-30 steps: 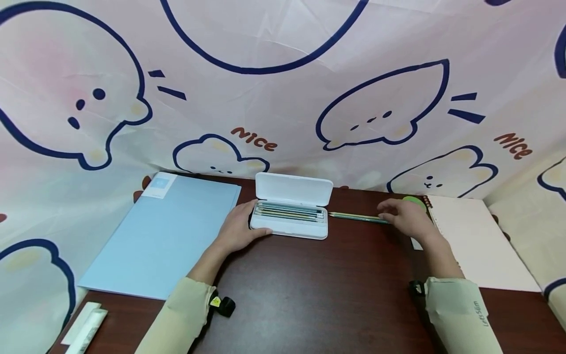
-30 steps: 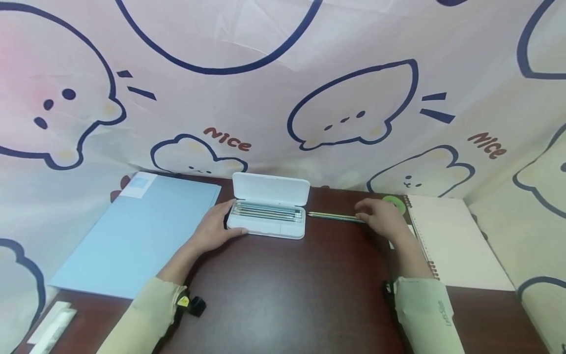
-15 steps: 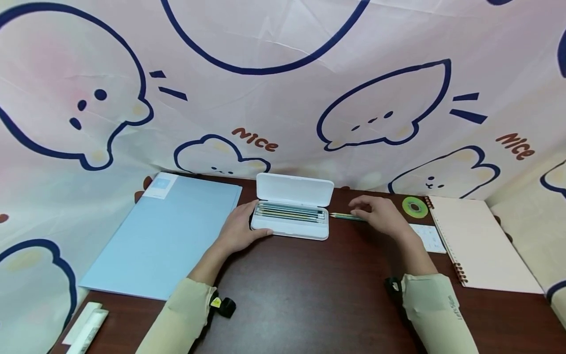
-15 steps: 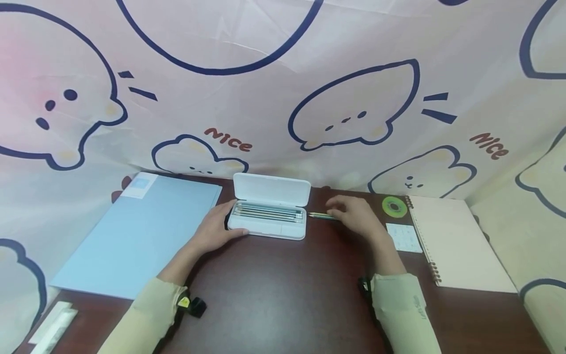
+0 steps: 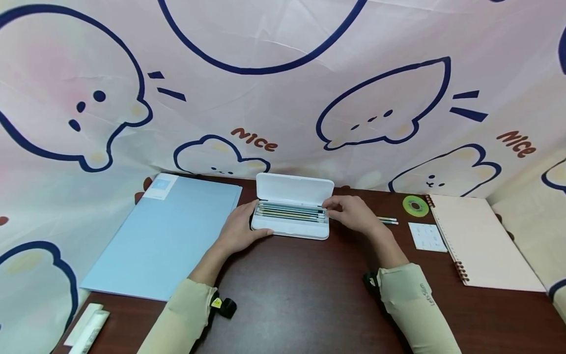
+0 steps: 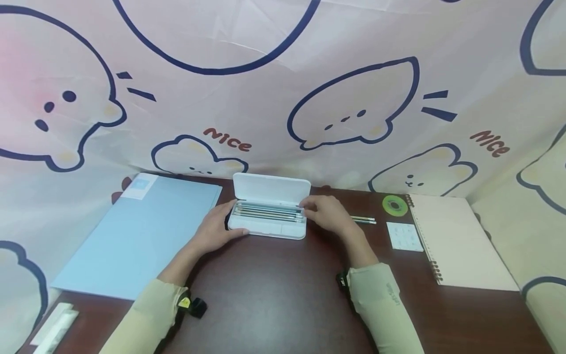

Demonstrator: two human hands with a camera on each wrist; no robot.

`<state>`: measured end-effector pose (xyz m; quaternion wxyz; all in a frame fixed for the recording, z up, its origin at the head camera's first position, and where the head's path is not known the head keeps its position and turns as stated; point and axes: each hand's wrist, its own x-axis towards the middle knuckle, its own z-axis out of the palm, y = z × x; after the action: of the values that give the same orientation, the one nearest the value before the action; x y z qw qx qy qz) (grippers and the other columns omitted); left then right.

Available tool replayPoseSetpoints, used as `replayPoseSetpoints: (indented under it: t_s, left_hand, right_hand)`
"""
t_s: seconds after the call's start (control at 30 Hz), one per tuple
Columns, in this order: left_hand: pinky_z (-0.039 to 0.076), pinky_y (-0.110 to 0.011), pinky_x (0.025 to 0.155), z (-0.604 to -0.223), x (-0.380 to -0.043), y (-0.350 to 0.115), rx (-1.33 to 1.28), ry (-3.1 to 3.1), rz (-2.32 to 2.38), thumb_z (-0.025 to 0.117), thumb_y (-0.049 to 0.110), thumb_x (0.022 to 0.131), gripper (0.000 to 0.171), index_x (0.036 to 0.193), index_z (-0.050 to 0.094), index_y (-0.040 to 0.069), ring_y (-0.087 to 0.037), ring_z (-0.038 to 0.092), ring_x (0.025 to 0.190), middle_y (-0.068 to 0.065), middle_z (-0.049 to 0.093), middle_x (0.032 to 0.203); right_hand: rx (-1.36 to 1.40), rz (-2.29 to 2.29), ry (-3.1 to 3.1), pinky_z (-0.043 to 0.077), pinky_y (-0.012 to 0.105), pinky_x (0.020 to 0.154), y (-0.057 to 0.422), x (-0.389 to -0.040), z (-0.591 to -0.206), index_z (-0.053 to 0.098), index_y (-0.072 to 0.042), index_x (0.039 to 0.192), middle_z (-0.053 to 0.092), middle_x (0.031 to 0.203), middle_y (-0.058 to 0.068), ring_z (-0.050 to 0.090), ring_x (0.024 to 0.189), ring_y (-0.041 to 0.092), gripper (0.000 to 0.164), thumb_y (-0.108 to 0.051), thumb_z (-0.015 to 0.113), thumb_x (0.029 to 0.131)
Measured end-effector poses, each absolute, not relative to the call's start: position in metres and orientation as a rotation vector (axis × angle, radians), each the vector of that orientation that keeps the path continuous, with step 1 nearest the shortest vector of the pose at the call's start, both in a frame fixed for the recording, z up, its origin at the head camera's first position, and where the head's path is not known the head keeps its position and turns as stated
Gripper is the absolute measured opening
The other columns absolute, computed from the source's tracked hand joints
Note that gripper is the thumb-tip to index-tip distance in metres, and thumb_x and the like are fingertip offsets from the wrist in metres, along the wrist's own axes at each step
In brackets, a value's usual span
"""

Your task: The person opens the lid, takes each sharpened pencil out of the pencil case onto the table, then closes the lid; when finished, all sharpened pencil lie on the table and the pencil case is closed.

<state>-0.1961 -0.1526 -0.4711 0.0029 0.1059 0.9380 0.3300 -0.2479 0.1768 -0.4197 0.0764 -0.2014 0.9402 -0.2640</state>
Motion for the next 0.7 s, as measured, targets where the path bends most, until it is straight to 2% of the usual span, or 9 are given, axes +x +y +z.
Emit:
replayPoseSetpoints:
  t_s: [0.37, 0.7]
  left_hand:
    - [0.033, -0.055, 0.118, -0.470, -0.196, -0.153, 0.330, 2.942, 1.029, 0.080, 0.050, 0.083, 0.097, 0.158, 0.034, 0.009, -0.035, 0.041, 0.144, -0.014, 0.046, 0.156]
    - [0.033, -0.054, 0.119, -0.473, -0.196, -0.152, 0.320, 2.938, 1.027, 0.079, 0.052, 0.083, 0.098, 0.159, 0.033, 0.011, -0.034, 0.040, 0.145, -0.013, 0.045, 0.156]
  right_hand:
    - [-0.680, -0.692, 2.776, 0.055, 0.042, 0.089, 0.159, -0.248, -0.421, 0.076, -0.015, 0.116, 0.076, 0.109, 0.002, 0.065, 0.096, 0.018, 0.021, -0.022, 0.069, 0.097]
    - [-0.712, -0.570, 2.782, 0.052, 0.036, 0.081, 0.151, -0.247, -0.421, 0.078, -0.018, 0.106, 0.076, 0.099, -0.002, 0.060, 0.083, 0.014, 0.013, -0.022, 0.069, 0.097]
